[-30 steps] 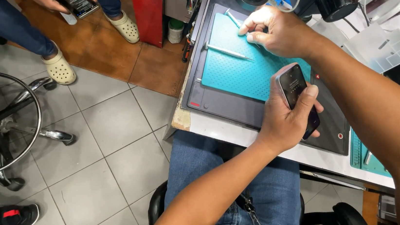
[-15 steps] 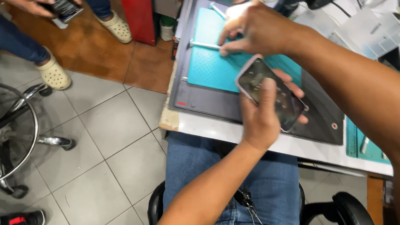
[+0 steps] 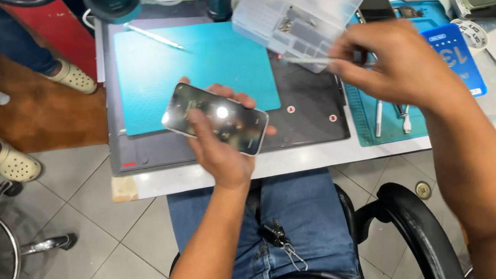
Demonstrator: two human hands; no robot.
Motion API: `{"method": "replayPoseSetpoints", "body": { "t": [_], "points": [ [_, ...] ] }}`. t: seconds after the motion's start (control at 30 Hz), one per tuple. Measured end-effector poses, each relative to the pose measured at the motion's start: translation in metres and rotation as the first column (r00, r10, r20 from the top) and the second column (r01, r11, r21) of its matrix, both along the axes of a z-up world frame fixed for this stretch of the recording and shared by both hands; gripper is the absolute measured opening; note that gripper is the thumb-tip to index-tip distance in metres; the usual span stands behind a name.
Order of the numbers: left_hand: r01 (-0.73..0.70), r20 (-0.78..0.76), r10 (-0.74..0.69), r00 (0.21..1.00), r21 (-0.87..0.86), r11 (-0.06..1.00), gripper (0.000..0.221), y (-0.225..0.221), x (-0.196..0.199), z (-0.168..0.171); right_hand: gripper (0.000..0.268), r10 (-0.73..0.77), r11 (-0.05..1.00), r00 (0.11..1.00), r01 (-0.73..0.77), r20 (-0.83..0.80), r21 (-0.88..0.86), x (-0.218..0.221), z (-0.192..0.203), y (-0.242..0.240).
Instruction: Testing a mobile phone's functionality and reassembling it into a protective case at a repair station.
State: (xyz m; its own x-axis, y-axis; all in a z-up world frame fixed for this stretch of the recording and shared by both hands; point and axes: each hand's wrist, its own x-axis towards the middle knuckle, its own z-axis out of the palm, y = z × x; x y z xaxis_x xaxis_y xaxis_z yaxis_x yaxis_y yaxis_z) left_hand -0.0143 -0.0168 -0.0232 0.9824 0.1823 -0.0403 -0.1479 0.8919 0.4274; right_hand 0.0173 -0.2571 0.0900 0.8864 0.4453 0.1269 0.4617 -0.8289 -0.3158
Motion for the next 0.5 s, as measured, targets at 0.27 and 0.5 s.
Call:
{"method": "replayPoseSetpoints", "body": {
  "t": [0.27, 0.5],
  "points": [
    [0.002, 0.04, -0.004, 0.999, 0.053, 0.999, 0.062, -0.007, 0.0, 0.001, 0.016, -0.405, 0.449, 0.914, 0.194, 0.006, 0.873, -0.049, -0.074, -0.058],
    [-0.044, 0.017, 0.042, 0.999, 0.186, 0.981, 0.064, -0.011, -0.004, 0.015, 0.086, -0.471, 0.831, 0.88, 0.42, 0.06, 0.365, 0.003, -0.046, -0.019]
  ]
}}
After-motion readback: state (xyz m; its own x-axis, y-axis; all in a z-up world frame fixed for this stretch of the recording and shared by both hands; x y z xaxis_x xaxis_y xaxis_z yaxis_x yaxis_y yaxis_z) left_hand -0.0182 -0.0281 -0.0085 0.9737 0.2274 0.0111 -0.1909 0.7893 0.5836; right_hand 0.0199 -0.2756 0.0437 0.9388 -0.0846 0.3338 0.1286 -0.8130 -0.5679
